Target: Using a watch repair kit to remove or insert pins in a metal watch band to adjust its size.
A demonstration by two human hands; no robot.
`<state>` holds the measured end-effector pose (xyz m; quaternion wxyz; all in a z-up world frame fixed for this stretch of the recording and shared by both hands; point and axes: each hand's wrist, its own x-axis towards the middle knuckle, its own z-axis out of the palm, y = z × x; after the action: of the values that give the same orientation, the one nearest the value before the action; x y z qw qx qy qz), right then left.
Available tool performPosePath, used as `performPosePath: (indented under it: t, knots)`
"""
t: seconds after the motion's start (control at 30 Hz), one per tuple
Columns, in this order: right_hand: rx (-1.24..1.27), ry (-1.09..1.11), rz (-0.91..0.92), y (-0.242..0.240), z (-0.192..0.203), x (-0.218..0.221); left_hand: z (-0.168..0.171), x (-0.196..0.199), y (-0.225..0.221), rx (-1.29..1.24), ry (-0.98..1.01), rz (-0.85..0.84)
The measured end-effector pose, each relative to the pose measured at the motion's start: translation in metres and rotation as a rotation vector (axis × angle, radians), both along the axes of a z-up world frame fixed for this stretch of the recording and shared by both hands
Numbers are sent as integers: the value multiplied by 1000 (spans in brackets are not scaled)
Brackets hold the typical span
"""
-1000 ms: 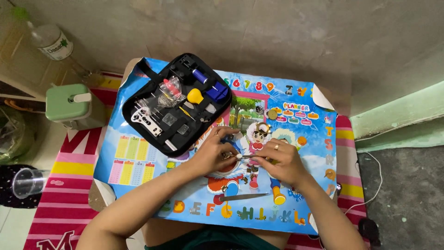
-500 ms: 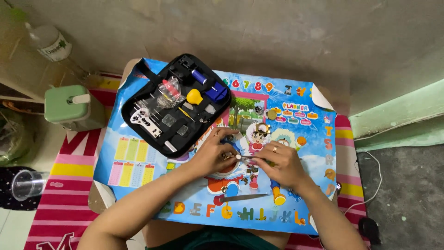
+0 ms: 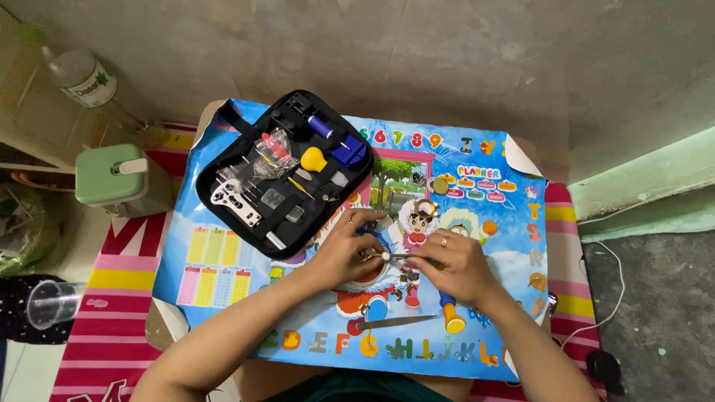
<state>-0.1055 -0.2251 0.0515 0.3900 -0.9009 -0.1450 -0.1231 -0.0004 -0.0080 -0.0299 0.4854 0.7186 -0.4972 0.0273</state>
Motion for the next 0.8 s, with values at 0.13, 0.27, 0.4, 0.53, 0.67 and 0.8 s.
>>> performPosePath:
  t: [0.13, 0.27, 0.4, 0.53, 0.67, 0.8]
  knots:
    - [31, -174, -40, -3, -16, 1, -2, 1, -2, -11, 4, -2]
    - [-206, -333, -183, -4, -22, 5, 4, -2, -1, -61, 51, -16]
    - [-310, -371, -240, -6, -26, 6, 42, -12, 1, -268, 201, 11]
    - [-448, -403, -301, -9, -41, 6, 36, -12, 2, -368, 672, 49]
    - [-519, -410, -305, -8, -45, 6, 22, -9, 5, -380, 941, 251]
    - [-520, -388, -281, -12, -50, 7, 29, -8, 5, -291, 784, 335]
